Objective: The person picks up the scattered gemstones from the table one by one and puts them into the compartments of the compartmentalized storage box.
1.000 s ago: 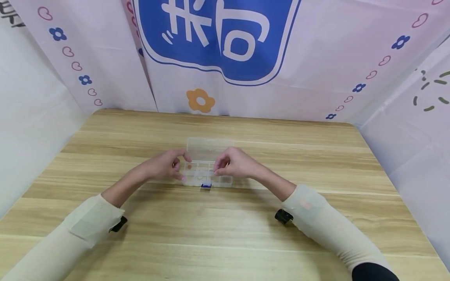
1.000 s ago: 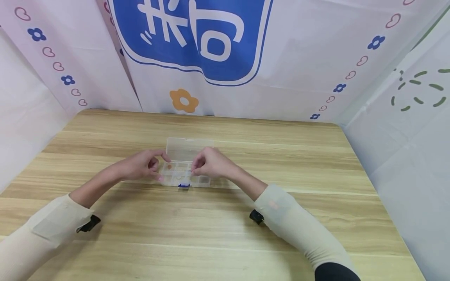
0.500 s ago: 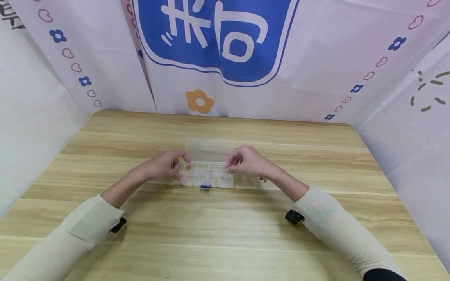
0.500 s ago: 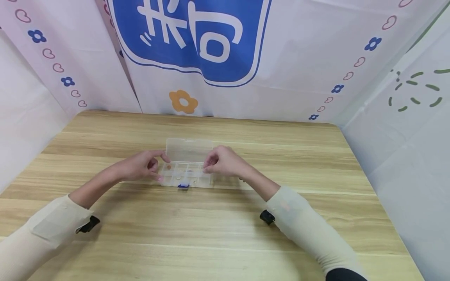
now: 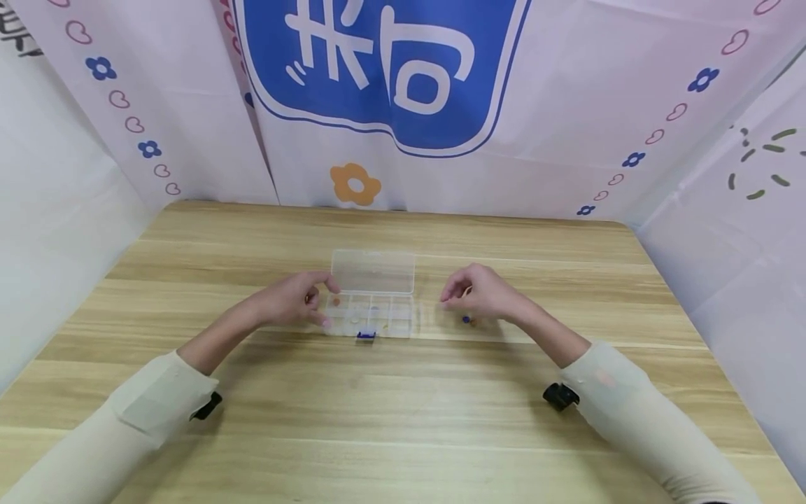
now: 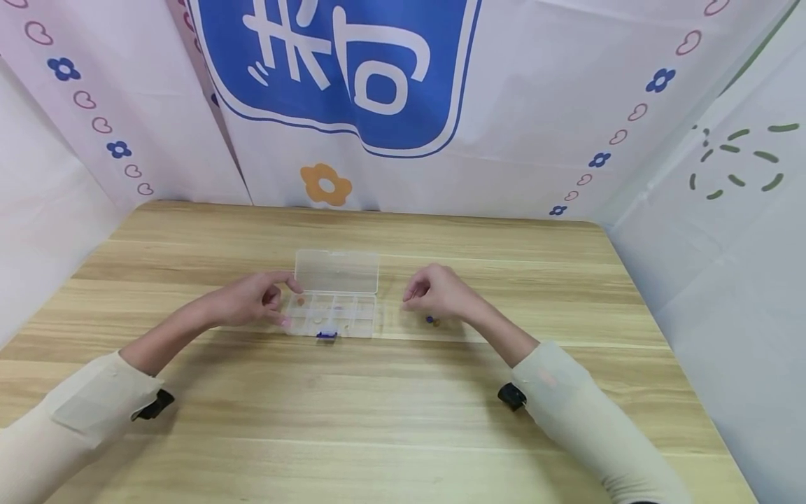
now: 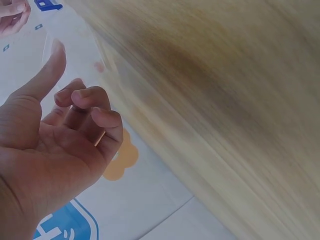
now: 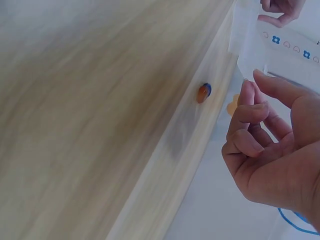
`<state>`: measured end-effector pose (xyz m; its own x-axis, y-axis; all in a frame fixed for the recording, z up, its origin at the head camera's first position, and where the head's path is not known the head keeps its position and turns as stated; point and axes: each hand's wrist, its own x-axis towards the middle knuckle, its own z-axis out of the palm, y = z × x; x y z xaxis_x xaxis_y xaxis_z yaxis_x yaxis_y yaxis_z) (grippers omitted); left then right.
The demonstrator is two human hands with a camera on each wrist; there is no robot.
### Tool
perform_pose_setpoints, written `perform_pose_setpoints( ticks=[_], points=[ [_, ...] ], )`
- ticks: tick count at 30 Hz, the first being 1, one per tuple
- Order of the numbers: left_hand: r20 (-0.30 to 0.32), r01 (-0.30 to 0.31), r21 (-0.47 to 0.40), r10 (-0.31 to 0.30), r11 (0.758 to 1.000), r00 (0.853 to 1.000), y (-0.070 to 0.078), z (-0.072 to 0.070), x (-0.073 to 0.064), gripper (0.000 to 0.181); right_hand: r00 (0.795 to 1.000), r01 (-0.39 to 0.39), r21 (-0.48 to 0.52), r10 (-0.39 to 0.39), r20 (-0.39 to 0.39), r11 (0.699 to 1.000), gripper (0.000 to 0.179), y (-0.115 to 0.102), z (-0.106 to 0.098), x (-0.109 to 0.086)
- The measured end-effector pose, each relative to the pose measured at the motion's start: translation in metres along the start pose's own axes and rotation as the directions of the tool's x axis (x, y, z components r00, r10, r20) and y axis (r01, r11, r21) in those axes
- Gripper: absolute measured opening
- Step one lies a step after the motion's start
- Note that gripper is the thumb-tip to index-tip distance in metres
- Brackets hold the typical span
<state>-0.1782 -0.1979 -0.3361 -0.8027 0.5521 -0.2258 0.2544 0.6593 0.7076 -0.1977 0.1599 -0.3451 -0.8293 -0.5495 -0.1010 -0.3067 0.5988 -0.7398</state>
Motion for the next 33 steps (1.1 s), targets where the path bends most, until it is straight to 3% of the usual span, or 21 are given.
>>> perform_pose_setpoints(
  ticks=[20,33],
  points=[
    [-0.014,-0.021,0.059,0.022,0.998,1.0,-0.002,-0.001,-0.002,0.051,0.994,-0.095,-0.002,0.095,0.052,0.995,0.007,0.03,-0.012,-0.019],
    [-0.037,-0.067,0.064,0.069,0.996,0.997,-0.005,0.001,-0.002,0.052,0.987,-0.14,-0.003,0.14,0.081,0.99,0.009,0.033,-0.012,-0.02]
  ],
)
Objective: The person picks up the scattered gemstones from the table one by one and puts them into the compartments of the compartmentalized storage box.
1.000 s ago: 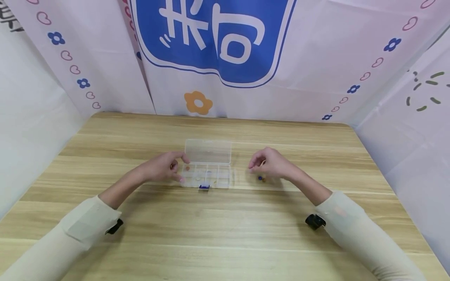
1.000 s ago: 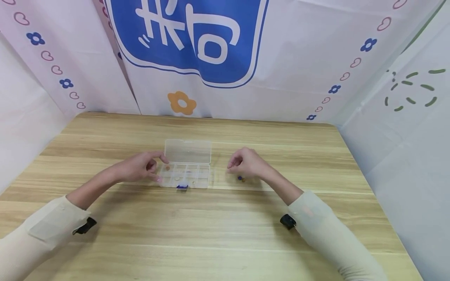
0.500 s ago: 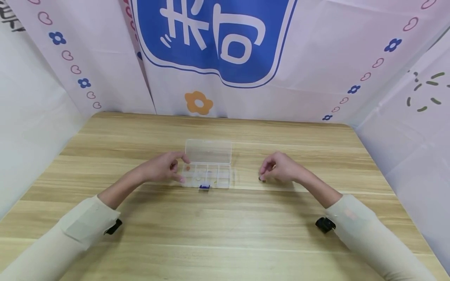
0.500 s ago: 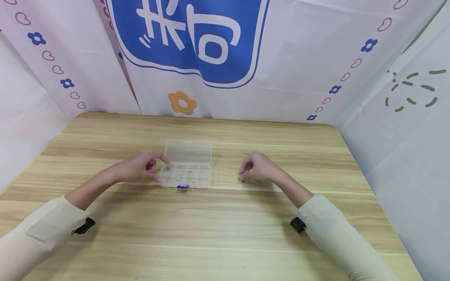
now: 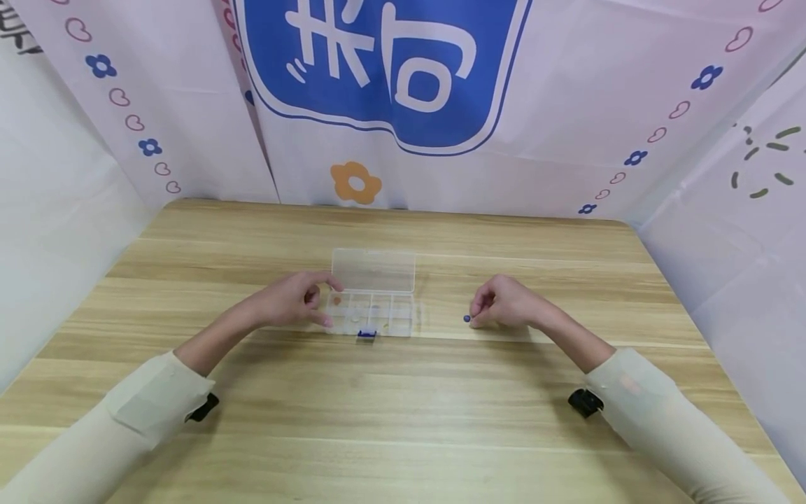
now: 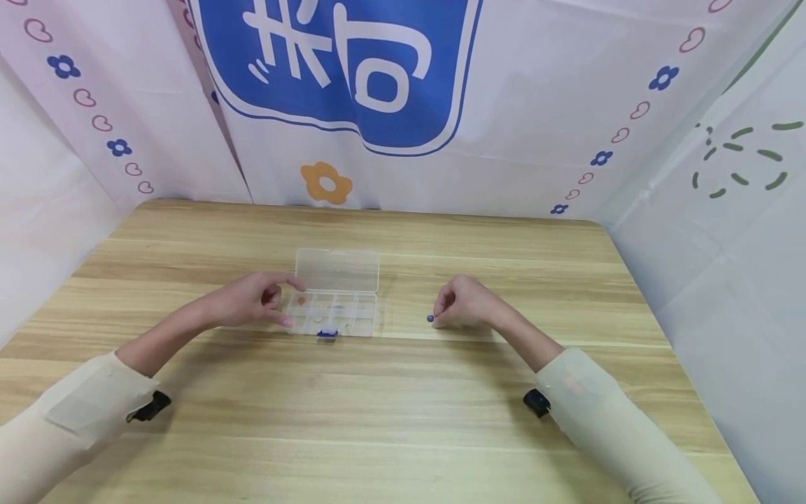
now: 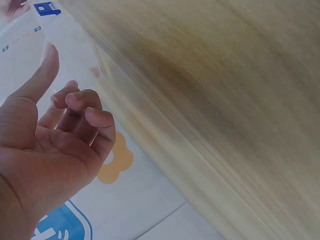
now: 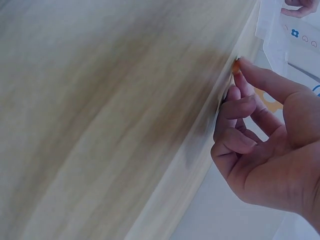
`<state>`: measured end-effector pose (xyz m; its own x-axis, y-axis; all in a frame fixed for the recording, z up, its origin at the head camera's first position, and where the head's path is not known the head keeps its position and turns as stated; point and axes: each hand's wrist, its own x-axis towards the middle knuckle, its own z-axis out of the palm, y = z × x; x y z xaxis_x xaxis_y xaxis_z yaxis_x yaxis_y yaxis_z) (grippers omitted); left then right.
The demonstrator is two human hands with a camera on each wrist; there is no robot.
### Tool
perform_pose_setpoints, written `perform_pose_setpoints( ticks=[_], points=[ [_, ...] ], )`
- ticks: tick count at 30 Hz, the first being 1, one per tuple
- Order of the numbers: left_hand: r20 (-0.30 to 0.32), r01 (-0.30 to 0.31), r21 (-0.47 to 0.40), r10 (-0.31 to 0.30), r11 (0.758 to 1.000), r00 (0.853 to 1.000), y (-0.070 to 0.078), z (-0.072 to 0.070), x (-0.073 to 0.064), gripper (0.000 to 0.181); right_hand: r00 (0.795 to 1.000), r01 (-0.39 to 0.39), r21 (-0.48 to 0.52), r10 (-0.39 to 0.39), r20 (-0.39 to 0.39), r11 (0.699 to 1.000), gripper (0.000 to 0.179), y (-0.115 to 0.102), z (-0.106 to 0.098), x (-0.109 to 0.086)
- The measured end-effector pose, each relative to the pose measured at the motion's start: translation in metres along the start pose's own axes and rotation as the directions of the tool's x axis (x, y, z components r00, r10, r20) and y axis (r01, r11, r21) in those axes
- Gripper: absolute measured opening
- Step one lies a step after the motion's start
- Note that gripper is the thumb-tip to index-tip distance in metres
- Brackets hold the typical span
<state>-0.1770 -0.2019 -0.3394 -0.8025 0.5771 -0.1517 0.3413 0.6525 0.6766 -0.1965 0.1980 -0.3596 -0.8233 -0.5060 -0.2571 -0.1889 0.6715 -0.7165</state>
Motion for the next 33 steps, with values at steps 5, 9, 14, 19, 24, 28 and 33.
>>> perform_pose_setpoints(
  ticks=[5,9,14,19,24,28,33],
  points=[
    [-0.01,0.0,-0.006,0.0,1.0,1.0,0.0,0.001,0.0,0.053,1.0,0.004,-0.001,-0.004,0.004,1.0,0.01,0.001,0.0,0.0],
    [-0.018,-0.002,0.007,0.002,1.0,1.0,0.0,0.001,0.0,0.054,1.0,0.01,-0.006,-0.01,0.007,1.0,0.009,0.001,0.0,0.0],
    [-0.016,0.008,-0.001,-0.008,1.0,1.0,0.0,0.002,0.0,0.055,1.0,-0.005,-0.01,0.005,-0.004,1.0,0.006,-0.004,-0.003,-0.002],
    [-0.01,0.019,-0.005,-0.019,1.0,1.0,0.001,0.002,0.0,0.055,0.999,-0.036,0.005,0.036,-0.021,0.999,0.003,-0.009,-0.007,-0.001],
    [-0.005,0.028,-0.004,-0.028,1.0,1.0,0.002,0.002,0.001,0.055,0.999,-0.021,0.02,0.022,-0.03,1.0,0.004,-0.014,-0.008,0.001],
    [-0.003,0.037,-0.014,-0.037,0.999,0.999,0.002,0.002,0.001,0.055,0.999,0.006,0.029,-0.005,-0.032,1.0,0.005,-0.019,-0.007,0.004],
    [0.007,0.044,-0.052,-0.044,0.998,0.999,0.001,0.002,0.002,0.054,0.998,0.054,0.044,-0.053,-0.022,0.998,0.006,-0.024,-0.004,0.011]
  ],
)
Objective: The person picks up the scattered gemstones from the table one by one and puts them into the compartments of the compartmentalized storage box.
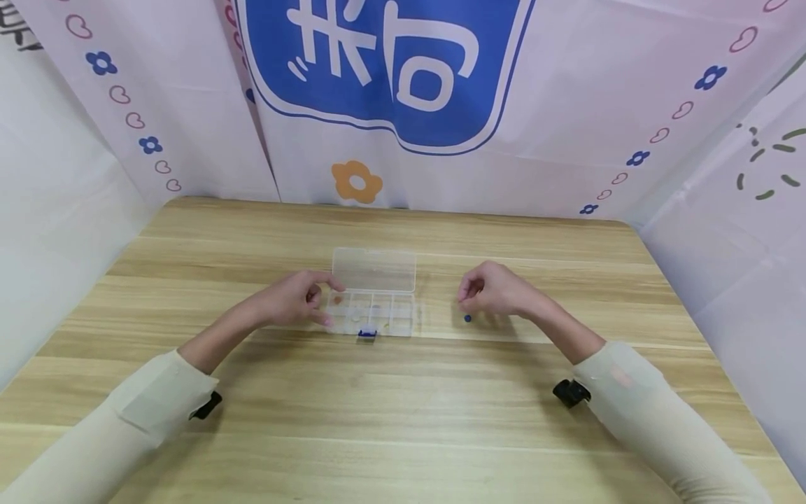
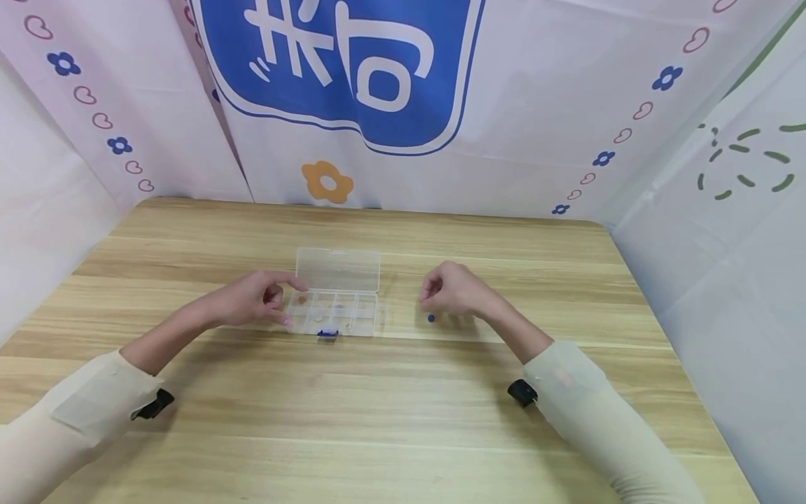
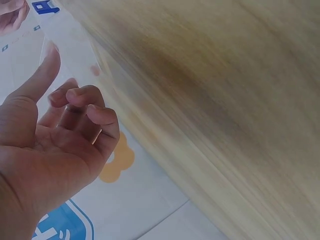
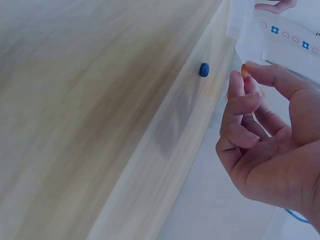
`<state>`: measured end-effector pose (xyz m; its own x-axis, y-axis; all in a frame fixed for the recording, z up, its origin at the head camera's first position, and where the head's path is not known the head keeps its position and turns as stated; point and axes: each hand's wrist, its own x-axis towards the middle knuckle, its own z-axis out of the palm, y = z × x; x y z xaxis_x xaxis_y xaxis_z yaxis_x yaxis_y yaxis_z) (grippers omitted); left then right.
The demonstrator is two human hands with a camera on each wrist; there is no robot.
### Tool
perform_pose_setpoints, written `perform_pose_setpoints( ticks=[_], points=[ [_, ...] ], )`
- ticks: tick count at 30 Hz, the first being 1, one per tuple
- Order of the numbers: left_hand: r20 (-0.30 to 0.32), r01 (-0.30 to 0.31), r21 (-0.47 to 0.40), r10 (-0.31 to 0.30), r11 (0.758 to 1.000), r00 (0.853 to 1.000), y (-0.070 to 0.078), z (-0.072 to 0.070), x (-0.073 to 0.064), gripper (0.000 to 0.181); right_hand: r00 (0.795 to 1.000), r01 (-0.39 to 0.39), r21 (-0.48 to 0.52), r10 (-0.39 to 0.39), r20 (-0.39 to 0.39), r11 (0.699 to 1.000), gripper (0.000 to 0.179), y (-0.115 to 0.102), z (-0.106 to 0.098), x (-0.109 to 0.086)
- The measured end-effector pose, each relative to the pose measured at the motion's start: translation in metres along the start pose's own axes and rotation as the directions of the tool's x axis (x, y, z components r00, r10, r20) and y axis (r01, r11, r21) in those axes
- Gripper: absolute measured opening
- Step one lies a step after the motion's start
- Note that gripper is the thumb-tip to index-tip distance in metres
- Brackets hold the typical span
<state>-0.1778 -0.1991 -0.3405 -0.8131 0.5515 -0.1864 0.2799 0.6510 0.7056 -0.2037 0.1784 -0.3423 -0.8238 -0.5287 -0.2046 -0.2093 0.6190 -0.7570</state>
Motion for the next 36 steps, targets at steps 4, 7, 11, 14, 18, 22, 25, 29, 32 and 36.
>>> perform_pose_setpoints(
  ticks=[4,7,11,14,18,22,25,29,32,36],
  points=[
    [0.013,0.009,-0.037,-0.009,0.999,1.0,0.0,0.0,0.001,0.054,0.999,0.034,-0.01,-0.034,0.006,0.999,0.006,-0.007,0.003,0.005],
    [0.016,0.003,-0.05,-0.003,0.999,1.0,-0.001,0.0,0.002,0.055,0.999,0.043,-0.011,-0.043,0.014,0.999,0.006,-0.011,0.006,0.008],
    [0.014,-0.01,-0.056,0.011,0.998,1.0,0.0,0.0,0.001,0.055,0.999,0.048,-0.002,-0.047,0.021,0.999,0.006,-0.015,0.01,0.013],
    [0.015,-0.01,-0.061,0.011,0.998,1.0,0.0,0.0,0.001,0.055,0.998,0.055,-0.003,-0.055,0.02,0.998,0.006,-0.019,0.013,0.016],
    [0.018,-0.002,-0.065,0.003,0.998,1.0,-0.001,0.0,0.002,0.055,0.997,0.073,-0.006,-0.073,0.017,0.997,0.007,-0.024,0.017,0.022],
    [0.018,0.005,-0.054,-0.004,0.999,1.0,-0.002,0.001,0.003,0.054,0.996,0.092,-0.005,-0.092,0.016,0.996,0.008,-0.031,0.02,0.029],
    [0.019,0.014,-0.04,-0.013,0.999,1.0,-0.002,0.001,0.003,0.053,0.994,0.104,-0.01,-0.103,0.019,0.995,0.007,-0.035,0.022,0.034],
    [0.018,0.02,-0.029,-0.02,0.999,1.0,-0.001,0.0,0.002,0.051,0.993,0.114,-0.009,-0.114,0.021,0.993,0.003,-0.037,0.026,0.04],
    [0.018,0.018,-0.026,-0.018,0.999,1.0,0.0,0.0,0.002,0.052,0.993,0.116,0.007,-0.116,0.019,0.993,0.002,-0.039,0.028,0.043],
    [0.022,0.016,-0.022,-0.016,1.0,1.0,0.0,0.0,0.001,0.052,0.992,0.123,0.027,-0.124,0.02,0.992,0.001,-0.042,0.031,0.046]
  ],
)
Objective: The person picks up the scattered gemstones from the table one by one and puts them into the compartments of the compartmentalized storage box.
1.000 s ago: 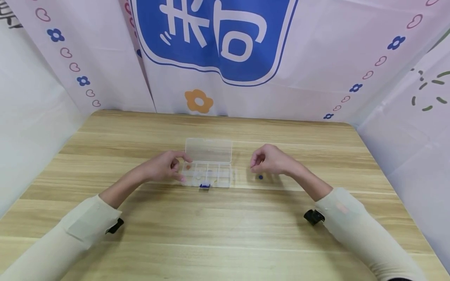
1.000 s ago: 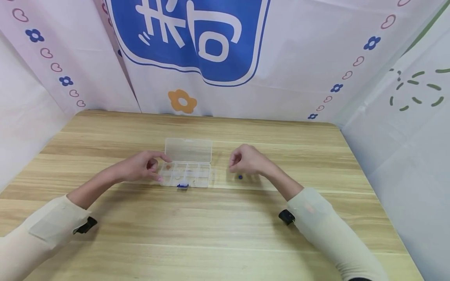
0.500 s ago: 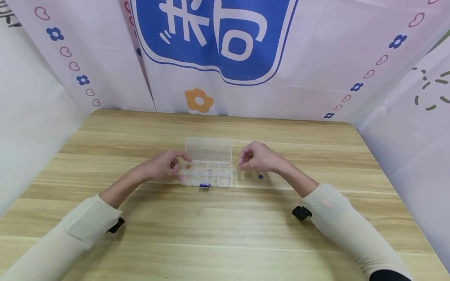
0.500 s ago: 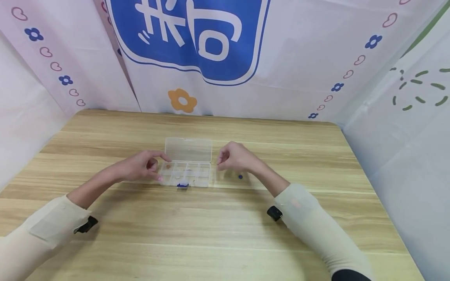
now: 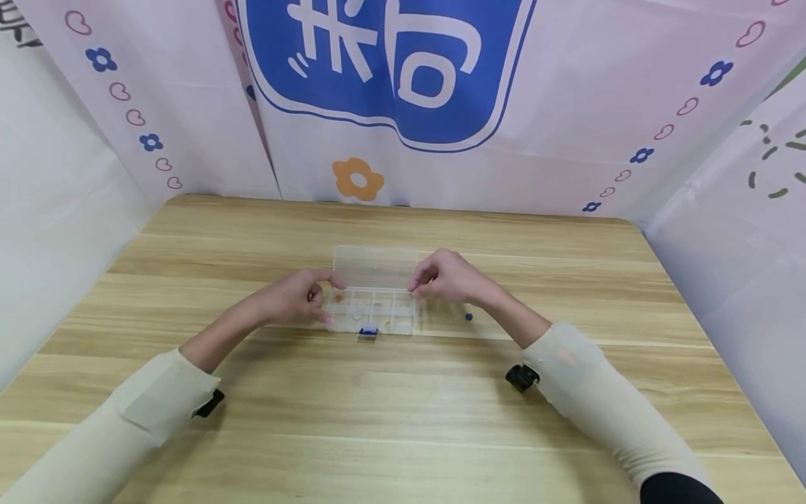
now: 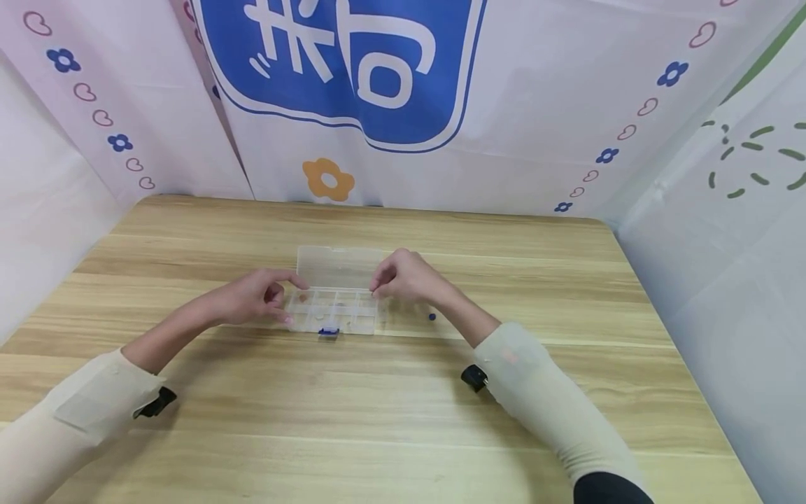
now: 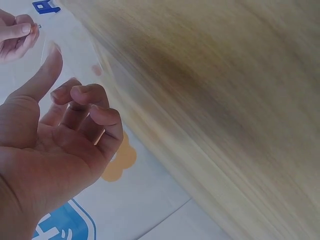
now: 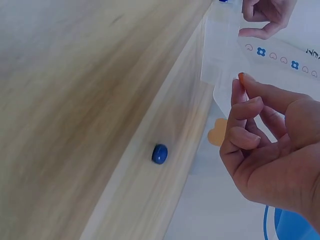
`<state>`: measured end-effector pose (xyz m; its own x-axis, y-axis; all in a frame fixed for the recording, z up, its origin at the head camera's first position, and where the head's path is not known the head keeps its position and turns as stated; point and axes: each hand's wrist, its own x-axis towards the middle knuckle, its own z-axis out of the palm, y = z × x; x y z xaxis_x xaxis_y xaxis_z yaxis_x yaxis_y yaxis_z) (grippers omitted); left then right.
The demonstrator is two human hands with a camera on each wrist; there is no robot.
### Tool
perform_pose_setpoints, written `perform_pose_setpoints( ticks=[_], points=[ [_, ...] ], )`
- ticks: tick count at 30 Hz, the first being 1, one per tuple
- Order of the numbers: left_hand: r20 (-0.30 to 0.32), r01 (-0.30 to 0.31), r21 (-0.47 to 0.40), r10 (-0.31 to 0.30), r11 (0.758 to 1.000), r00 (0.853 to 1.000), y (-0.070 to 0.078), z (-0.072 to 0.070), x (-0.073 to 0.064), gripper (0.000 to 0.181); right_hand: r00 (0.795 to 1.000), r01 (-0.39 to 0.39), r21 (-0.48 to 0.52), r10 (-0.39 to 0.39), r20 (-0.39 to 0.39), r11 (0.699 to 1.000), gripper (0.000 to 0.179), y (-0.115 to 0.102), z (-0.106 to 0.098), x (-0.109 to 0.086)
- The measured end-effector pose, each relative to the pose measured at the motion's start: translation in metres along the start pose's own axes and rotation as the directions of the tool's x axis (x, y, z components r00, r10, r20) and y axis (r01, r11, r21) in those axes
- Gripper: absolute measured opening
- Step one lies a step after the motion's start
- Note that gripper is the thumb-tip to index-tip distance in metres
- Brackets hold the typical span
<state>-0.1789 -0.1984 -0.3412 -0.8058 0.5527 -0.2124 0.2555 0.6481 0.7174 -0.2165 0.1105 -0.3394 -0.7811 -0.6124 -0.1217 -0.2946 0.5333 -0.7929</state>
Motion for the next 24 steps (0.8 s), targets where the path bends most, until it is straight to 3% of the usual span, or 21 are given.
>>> perform_pose_setpoints(
  ticks=[24],
  points=[
    [0.006,-0.008,0.007,0.008,1.0,1.0,0.0022,-0.001,-0.0004,0.053,1.0,0.003,-0.033,-0.003,-0.015,0.999,0.004,-0.0056,0.0014,0.0062]
  ],
)
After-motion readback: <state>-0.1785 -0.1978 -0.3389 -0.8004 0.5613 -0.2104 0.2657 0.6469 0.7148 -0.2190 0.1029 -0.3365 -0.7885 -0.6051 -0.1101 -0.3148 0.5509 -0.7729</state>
